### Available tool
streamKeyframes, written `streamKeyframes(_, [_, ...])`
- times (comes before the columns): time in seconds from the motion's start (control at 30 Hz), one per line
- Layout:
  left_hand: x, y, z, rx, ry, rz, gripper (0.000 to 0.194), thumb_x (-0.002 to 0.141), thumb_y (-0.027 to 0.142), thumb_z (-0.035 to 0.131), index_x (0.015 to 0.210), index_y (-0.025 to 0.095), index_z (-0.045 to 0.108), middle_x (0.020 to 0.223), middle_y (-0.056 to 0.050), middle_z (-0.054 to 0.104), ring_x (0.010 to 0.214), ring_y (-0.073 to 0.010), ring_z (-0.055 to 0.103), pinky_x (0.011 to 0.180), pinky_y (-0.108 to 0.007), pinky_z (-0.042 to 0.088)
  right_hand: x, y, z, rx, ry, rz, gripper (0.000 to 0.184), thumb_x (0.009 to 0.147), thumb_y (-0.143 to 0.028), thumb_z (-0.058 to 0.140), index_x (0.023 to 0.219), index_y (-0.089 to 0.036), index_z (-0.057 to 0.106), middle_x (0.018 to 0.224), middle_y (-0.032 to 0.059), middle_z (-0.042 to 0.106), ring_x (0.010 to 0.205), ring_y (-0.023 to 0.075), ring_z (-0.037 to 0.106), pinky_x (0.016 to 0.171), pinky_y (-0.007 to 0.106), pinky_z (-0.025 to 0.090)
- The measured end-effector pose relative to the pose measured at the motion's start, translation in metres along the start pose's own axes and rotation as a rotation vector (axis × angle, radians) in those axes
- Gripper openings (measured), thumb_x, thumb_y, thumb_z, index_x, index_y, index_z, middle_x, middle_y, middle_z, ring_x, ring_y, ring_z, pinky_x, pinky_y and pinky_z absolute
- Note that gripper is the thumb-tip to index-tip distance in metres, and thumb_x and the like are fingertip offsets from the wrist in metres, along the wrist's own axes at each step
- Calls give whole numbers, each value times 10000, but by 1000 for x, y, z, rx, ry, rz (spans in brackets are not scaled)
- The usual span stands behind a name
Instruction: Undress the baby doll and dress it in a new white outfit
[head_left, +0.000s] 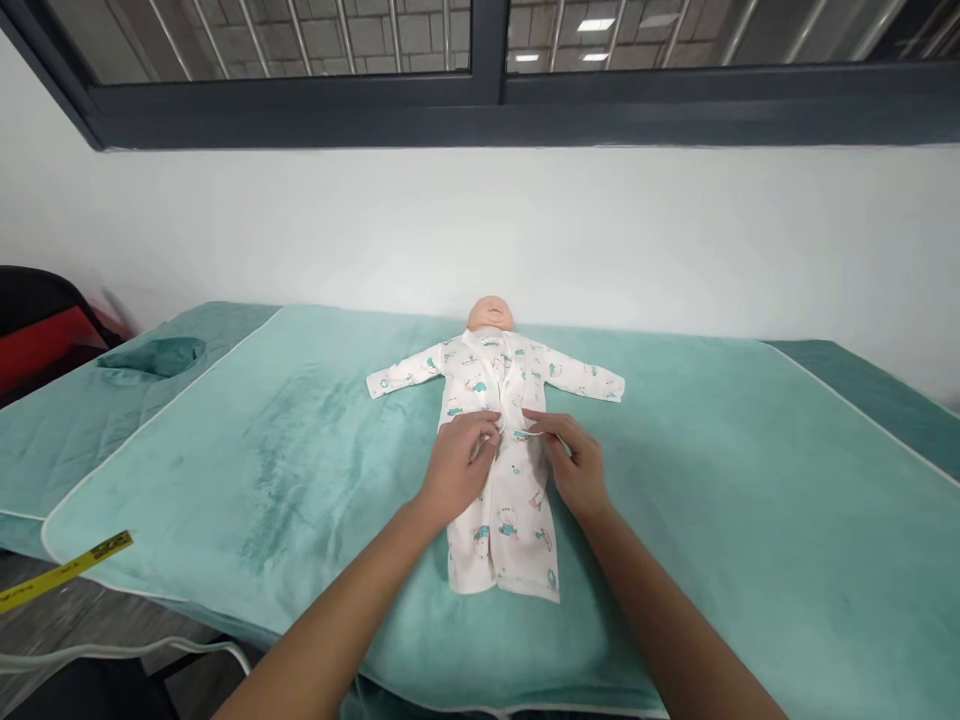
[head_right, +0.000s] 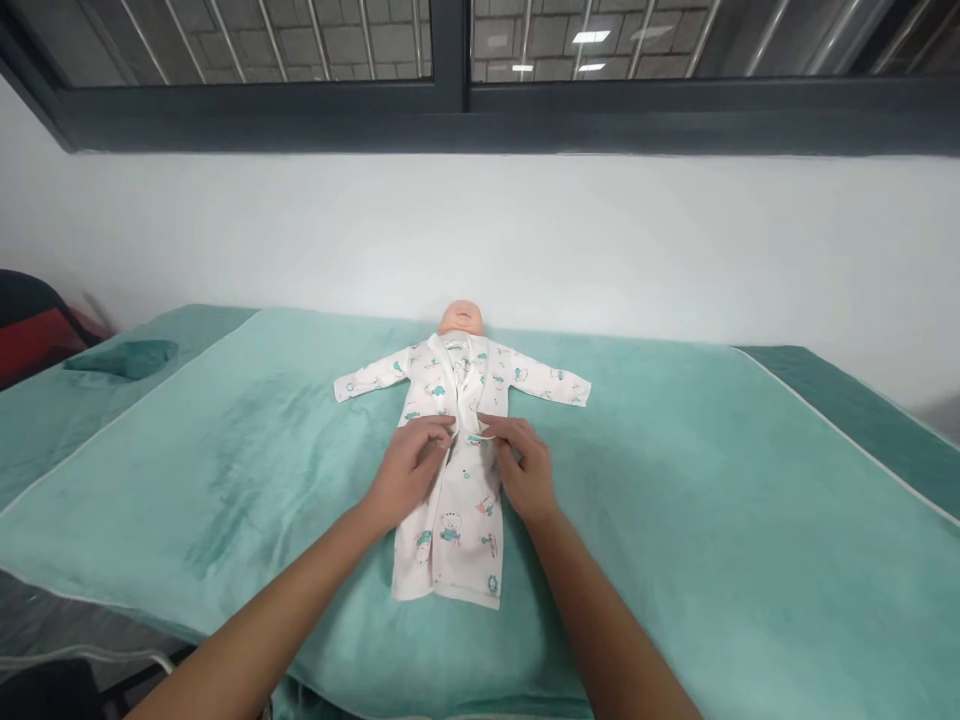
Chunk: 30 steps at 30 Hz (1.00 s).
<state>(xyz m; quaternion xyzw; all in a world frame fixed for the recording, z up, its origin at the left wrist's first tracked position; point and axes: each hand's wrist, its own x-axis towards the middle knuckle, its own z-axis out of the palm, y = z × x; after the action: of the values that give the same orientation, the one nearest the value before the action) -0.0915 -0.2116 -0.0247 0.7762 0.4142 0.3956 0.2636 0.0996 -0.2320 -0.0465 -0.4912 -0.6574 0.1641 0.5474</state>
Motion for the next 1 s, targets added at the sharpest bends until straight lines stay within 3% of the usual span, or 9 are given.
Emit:
streamKeyframes(0.13, [12, 0, -19, -334, 90, -206, 226, 911, 348, 459, 891, 208, 636, 1049, -57, 707, 927, -184, 657, 803, -317, 509, 3, -1, -4, 131, 23, 176, 215, 885, -284, 451, 862, -233, 659, 950, 49, 727, 930, 209, 667, 844, 365, 511])
streamKeyframes(0.23, [38, -12, -34, -368, 222, -300, 232, 884, 351, 483, 923, 195, 650, 985, -55, 709, 831, -168, 647, 693, -280, 506, 22, 3, -2, 172, 73, 316, 207, 882, -342, 464, 908, -222, 631, 842, 42, 695, 796, 189, 650, 725, 329, 518])
streamKeyframes(0.4, [99, -41, -30, -83, 292, -298, 201, 814, 193, 520, 924, 187, 688, 992, -51, 715, 964, -205, 639, 925, -360, 481, 99, 12, 18, -180, 122, 286, 218, 850, -391, 507, 920, -212, 609, 962, 67, 665, 858, 204, 606, 771, 340, 473])
streamKeyframes(0.47, [121, -45, -19, -25, 273, -290, 255, 803, 140, 494, 957, 186, 693, 1017, -56, 715, 1007, -227, 636, 955, -384, 470, 136, 14, 31, -342, 48, 276, 241, 838, -420, 524, 906, -199, 596, 990, 94, 650, 848, 216, 596, 777, 354, 456])
streamKeyframes(0.53, [138, -43, -9, -52, 256, -263, 306, 817, 119, 453, 1000, 192, 687, 1039, -56, 716, 1022, -230, 639, 949, -389, 477, 167, 16, 41, -529, -114, 321, 264, 807, -454, 571, 852, -194, 587, 916, 105, 645, 827, 233, 586, 741, 349, 435])
streamKeyframes(0.67, [165, -37, -1, -270, 159, -153, 313, 854, 137, 419, 1020, 213, 673, 1099, -44, 712, 1051, -190, 642, 954, -343, 472, 199, 21, 46, -725, -350, 384, 225, 815, -411, 539, 743, -198, 539, 732, 76, 603, 703, 204, 547, 626, 299, 358])
streamKeyframes(0.73, [178, -39, -2, -328, 171, -183, 293, 837, 134, 443, 1011, 207, 667, 1064, -51, 721, 1015, -182, 651, 921, -325, 479, 203, 26, 41, -695, -390, 376, 194, 813, -344, 507, 674, -210, 486, 673, 45, 570, 632, 171, 497, 581, 288, 311])
streamKeyframes(0.83, [195, -46, -3, -199, 247, -307, 209, 803, 174, 526, 936, 191, 686, 952, -63, 726, 877, -192, 651, 842, -329, 479, 204, 36, 33, -571, -385, 392, 237, 786, -281, 500, 592, -210, 386, 586, 0, 490, 551, 131, 390, 536, 285, 255])
streamKeyframes(1.0, [204, -53, 2, -44, 148, -321, 137, 791, 270, 595, 763, 194, 706, 775, -45, 685, 731, -180, 588, 708, -296, 433, 205, 45, 40, -183, -195, 452, 230, 808, -329, 494, 618, -204, 458, 604, -28, 480, 565, 114, 390, 534, 262, 285])
